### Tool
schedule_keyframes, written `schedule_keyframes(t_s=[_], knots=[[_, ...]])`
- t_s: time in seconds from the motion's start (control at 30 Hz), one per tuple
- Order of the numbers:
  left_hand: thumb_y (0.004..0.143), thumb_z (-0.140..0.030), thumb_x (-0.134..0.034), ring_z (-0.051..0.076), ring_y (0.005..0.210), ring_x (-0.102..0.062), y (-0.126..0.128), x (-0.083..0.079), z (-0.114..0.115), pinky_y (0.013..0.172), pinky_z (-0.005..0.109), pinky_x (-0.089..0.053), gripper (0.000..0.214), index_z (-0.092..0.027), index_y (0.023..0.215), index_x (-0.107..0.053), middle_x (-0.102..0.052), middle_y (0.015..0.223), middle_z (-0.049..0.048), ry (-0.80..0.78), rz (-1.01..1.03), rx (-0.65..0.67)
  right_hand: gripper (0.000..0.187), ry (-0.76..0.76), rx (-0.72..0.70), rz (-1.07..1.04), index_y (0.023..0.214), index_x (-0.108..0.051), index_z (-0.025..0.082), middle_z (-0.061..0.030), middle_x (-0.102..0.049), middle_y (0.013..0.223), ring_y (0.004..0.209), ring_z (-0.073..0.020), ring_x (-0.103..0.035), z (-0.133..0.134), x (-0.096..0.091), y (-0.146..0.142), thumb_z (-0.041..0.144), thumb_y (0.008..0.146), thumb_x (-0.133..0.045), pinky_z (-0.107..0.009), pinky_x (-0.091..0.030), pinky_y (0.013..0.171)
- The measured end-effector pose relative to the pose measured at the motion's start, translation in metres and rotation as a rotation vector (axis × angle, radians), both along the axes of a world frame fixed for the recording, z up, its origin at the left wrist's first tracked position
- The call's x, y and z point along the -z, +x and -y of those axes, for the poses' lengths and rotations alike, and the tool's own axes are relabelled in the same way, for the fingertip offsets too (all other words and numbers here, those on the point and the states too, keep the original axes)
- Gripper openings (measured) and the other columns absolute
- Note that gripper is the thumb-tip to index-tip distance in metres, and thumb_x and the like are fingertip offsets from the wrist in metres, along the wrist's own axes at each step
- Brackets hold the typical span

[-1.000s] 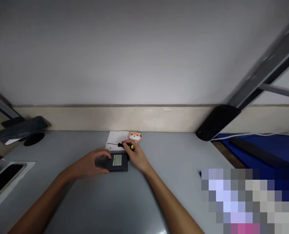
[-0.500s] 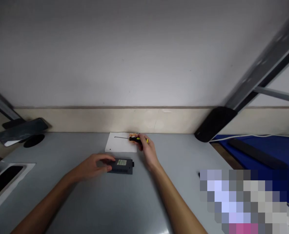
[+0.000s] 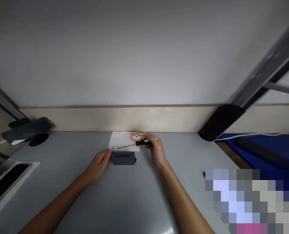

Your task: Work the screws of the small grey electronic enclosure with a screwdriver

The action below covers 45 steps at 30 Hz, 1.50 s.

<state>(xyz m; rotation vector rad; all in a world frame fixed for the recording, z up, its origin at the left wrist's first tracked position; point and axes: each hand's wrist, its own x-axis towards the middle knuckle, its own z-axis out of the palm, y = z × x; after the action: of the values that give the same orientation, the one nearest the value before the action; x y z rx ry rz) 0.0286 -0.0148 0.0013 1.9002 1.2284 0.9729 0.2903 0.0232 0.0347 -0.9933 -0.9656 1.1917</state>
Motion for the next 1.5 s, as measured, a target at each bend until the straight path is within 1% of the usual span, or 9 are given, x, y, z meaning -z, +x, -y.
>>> schedule_keyframes(t_s=[0.13,0.23,0.33,0.43,0.63,0.8,1.0,1.2,1.5], knots=[[0.108,-0.04,-0.037,0.021,0.102,-0.065,-0.005,-0.001,0.0,0.093,0.035,-0.05,0.038,-0.021,0.114,-0.069,-0.07,0.109,0.0083,0.133,0.053,-0.017,0.026,0.008,-0.05,0.054,0.072,-0.071,0.021,-0.0047,-0.065,0.078,0.07,-0.0174,-0.053,0.0,0.003,-0.005,0.045,0.081,-0.066,-0.028,-0.038,0.058],[0.107,-0.035,-0.04,0.02,0.099,-0.065,-0.01,-0.003,0.002,0.09,0.035,-0.052,0.031,-0.022,0.117,-0.067,-0.069,0.107,0.0092,0.295,0.04,-0.033,0.029,0.007,-0.078,0.093,0.073,-0.071,0.021,-0.0033,-0.064,0.075,0.067,-0.0164,-0.051,0.0,0.006,-0.008,0.047,0.083,-0.065,-0.029,-0.037,0.059],[0.103,-0.024,-0.046,0.019,0.094,-0.065,-0.015,-0.007,0.005,0.085,0.033,-0.053,0.025,-0.022,0.121,-0.064,-0.068,0.106,0.0088,0.458,-0.016,0.01,0.029,0.01,-0.095,0.11,0.073,-0.071,0.021,-0.0033,-0.065,0.075,0.067,-0.0165,-0.052,0.001,0.007,-0.01,0.047,0.083,-0.064,-0.029,-0.036,0.06],[0.098,-0.015,-0.051,0.019,0.098,-0.066,-0.016,-0.009,0.007,0.088,0.033,-0.053,0.03,-0.023,0.125,-0.062,-0.068,0.11,0.0088,0.547,-0.077,0.063,0.03,0.004,-0.103,0.122,0.074,-0.071,0.021,-0.0044,-0.067,0.077,0.069,-0.0173,-0.053,0.001,0.006,-0.01,0.048,0.083,-0.064,-0.029,-0.036,0.061],[0.097,-0.012,-0.052,0.019,0.096,-0.066,-0.015,-0.006,0.006,0.088,0.032,-0.053,0.028,-0.022,0.119,-0.065,-0.067,0.108,0.009,0.57,-0.113,0.073,0.031,0.022,-0.102,0.14,0.074,-0.07,0.021,-0.0029,-0.063,0.072,0.064,-0.0159,-0.05,0.001,0.007,-0.009,0.049,0.085,-0.063,-0.029,-0.032,0.059],[0.098,-0.013,-0.05,0.019,0.096,-0.066,-0.016,-0.005,0.005,0.088,0.033,-0.054,0.028,-0.023,0.12,-0.065,-0.068,0.107,0.0087,0.575,-0.132,0.049,0.029,0.025,-0.103,0.125,0.074,-0.072,0.021,-0.0037,-0.065,0.076,0.068,-0.0166,-0.051,0.0,0.009,-0.009,0.047,0.084,-0.064,-0.029,-0.034,0.06],[0.099,-0.013,-0.05,0.019,0.095,-0.067,-0.016,-0.003,0.004,0.088,0.032,-0.055,0.028,-0.023,0.12,-0.065,-0.068,0.107,0.0089,0.579,-0.142,0.048,0.029,0.035,-0.113,0.14,0.075,-0.071,0.021,-0.0033,-0.065,0.075,0.065,-0.0156,-0.05,0.001,0.008,-0.008,0.046,0.086,-0.063,-0.029,-0.033,0.059],[0.097,-0.01,-0.052,0.017,0.092,-0.067,-0.015,-0.002,0.002,0.084,0.031,-0.056,0.028,-0.021,0.12,-0.065,-0.069,0.105,0.0082,0.678,-0.123,0.062,0.029,0.059,-0.144,0.146,0.076,-0.072,0.021,-0.0035,-0.065,0.077,0.067,-0.0158,-0.051,0.001,0.007,-0.006,0.045,0.089,-0.062,-0.029,-0.032,0.058],[0.096,-0.008,-0.054,0.017,0.092,-0.067,-0.015,-0.002,0.0,0.083,0.031,-0.056,0.028,-0.021,0.118,-0.065,-0.069,0.105,0.0078,0.682,-0.147,0.057,0.029,0.071,-0.162,0.172,0.078,-0.073,0.021,-0.0031,-0.065,0.078,0.07,-0.0165,-0.052,0.001,0.009,-0.005,0.046,0.09,-0.062,-0.029,-0.034,0.062]])
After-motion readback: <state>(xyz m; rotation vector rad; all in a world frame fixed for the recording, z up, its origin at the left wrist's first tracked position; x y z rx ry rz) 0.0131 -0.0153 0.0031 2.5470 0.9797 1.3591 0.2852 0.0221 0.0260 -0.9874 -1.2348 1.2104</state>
